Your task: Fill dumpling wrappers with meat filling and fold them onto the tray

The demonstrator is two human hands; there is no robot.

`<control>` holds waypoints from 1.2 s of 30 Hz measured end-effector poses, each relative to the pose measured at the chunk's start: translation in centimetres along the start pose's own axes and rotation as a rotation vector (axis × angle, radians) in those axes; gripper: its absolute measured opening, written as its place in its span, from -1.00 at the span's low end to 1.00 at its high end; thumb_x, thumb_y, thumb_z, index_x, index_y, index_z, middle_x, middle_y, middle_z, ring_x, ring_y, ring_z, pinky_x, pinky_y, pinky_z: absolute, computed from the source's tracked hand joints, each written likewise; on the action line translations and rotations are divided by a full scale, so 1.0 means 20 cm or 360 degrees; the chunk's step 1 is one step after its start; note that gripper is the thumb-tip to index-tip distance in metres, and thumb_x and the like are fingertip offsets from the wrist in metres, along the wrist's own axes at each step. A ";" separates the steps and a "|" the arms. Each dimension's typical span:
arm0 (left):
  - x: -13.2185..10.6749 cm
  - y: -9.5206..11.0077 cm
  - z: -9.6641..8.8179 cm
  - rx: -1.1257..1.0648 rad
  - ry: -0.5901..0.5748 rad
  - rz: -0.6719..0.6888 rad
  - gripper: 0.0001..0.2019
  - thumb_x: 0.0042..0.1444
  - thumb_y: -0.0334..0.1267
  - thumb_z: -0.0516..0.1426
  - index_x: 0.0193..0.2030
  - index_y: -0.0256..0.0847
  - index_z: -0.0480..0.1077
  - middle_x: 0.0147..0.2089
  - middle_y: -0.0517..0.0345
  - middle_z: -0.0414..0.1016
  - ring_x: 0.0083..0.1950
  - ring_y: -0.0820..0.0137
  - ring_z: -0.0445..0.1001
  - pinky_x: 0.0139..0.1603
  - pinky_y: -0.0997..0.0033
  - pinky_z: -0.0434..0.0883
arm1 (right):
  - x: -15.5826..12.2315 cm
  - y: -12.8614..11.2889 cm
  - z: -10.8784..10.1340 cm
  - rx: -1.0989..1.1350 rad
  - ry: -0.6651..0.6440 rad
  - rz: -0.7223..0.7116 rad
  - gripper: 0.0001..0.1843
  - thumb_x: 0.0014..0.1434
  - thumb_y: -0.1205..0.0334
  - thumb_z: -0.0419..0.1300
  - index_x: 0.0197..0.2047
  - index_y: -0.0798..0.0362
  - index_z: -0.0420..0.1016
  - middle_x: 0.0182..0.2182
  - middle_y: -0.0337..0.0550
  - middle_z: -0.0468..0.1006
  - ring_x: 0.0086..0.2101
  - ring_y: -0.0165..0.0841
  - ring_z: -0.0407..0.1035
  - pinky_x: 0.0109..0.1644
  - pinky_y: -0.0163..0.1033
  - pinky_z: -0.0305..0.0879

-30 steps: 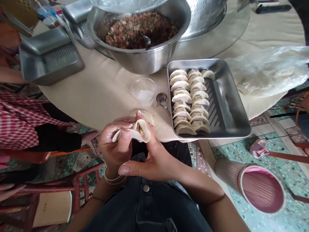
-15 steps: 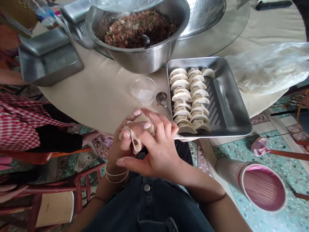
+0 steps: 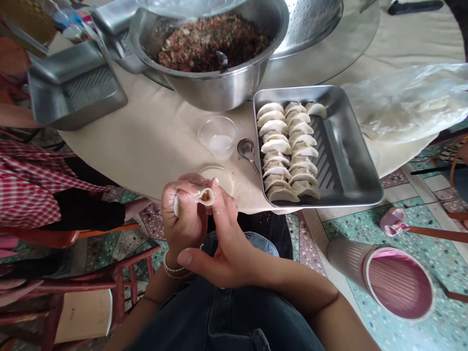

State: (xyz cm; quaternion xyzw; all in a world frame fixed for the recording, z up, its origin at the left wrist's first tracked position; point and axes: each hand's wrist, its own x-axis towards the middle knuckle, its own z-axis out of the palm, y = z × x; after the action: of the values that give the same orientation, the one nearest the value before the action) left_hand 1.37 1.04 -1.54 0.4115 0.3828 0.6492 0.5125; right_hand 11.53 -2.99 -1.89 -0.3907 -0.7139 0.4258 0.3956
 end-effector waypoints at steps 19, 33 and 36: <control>-0.09 0.11 0.03 -0.0410 -0.0227 -0.0406 -0.56 0.26 0.11 0.01 0.19 0.03 0.32 0.19 0.14 0.43 0.25 0.29 0.38 0.28 0.27 0.36 | 0.13 -0.03 -0.10 -0.0875 0.0992 -0.0453 -0.82 0.18 0.30 0.23 -0.12 -0.02 0.54 -0.07 -0.12 0.52 -0.06 -0.24 0.38 0.02 0.01 0.35; 0.02 0.07 0.03 -0.0954 -0.0429 -0.0986 -0.67 0.29 -0.02 -0.03 -0.06 -0.11 0.46 -0.14 0.09 0.59 0.04 0.26 0.56 -0.04 0.25 0.56 | 0.10 -0.01 -0.19 -0.1212 0.0702 -0.0464 -0.41 0.18 0.05 0.24 0.27 -0.26 0.27 0.19 -0.13 0.32 0.10 -0.05 0.20 0.12 0.17 0.20; 0.01 0.11 0.02 -0.0891 -0.0558 -0.1029 -0.69 0.28 -0.03 0.00 -0.10 -0.13 0.47 -0.23 0.06 0.58 0.00 0.24 0.57 -0.07 0.23 0.56 | 0.10 -0.01 -0.23 -0.1093 0.0680 -0.0573 -0.48 0.11 0.18 0.33 0.13 -0.35 0.41 0.05 -0.22 0.42 0.06 -0.13 0.21 0.10 0.06 0.23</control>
State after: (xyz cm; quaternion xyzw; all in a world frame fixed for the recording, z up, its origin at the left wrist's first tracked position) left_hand 0.89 0.87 0.57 0.2205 0.2091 0.4549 0.8371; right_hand 14.77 0.10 0.31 -0.4481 -0.7728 -0.0022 0.4494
